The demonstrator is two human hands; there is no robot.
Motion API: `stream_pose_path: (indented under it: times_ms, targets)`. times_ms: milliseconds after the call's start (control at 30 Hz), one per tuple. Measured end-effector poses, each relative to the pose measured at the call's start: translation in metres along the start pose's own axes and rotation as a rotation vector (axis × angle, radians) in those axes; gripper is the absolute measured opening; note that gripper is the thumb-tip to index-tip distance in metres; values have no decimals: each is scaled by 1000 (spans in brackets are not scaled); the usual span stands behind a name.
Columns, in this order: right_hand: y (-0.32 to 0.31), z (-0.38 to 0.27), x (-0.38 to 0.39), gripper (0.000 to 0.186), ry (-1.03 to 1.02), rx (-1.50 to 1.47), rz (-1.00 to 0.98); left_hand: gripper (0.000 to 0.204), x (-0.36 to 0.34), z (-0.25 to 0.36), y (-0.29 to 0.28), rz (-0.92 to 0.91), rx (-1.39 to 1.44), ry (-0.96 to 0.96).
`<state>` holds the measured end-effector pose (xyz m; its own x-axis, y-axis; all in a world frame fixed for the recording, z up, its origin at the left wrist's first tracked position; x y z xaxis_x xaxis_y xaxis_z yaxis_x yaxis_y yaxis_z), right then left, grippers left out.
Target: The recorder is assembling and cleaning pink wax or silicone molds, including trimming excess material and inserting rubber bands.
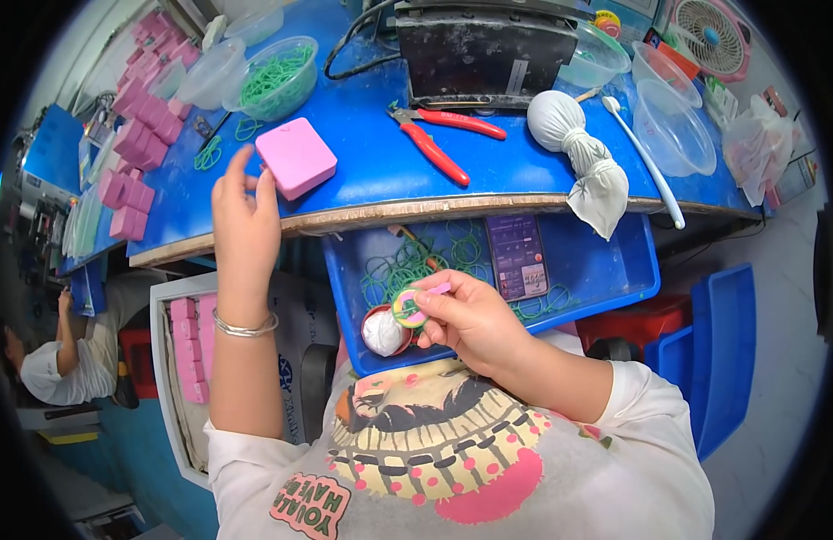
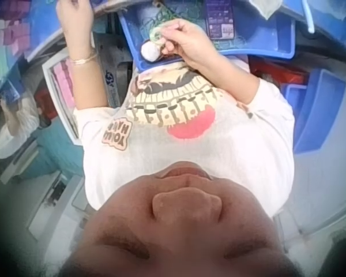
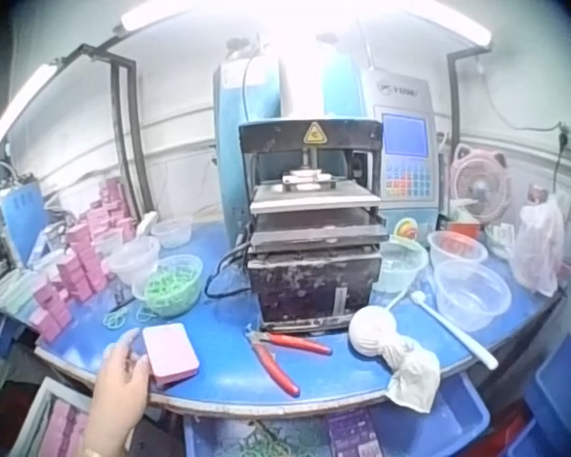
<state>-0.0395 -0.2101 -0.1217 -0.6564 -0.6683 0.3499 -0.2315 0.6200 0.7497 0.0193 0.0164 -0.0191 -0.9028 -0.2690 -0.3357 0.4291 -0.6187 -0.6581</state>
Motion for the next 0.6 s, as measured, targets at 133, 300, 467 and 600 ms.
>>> stream_pose_path:
  times_ms: [133,300,467,600]
  targets:
    - [2,-2,2,16,-2,87,-25,32,35,16,-11,189,-212,79]
    - [11,-8,6,16,-92,238,-72,35,110,39,38,-227,643,-99]
    - [24,-15,16,15,-336,321,-172,32,144,40,61,-443,1033,-333]
    - [29,-15,22,17,-283,415,-171,21,153,33,61,-430,1159,-434]
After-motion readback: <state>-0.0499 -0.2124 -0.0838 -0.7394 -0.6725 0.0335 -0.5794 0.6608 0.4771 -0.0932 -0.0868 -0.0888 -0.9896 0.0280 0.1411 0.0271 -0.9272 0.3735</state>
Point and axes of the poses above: each hand's wrist, its own x-axis away from the middle knuckle, its own y-axis out of the palm, z = x × y, the point moved 7 cm from there along -x, towards the middle knuckle, and after that the axes turned 6 degrees about -z, right-handed, at the moved point
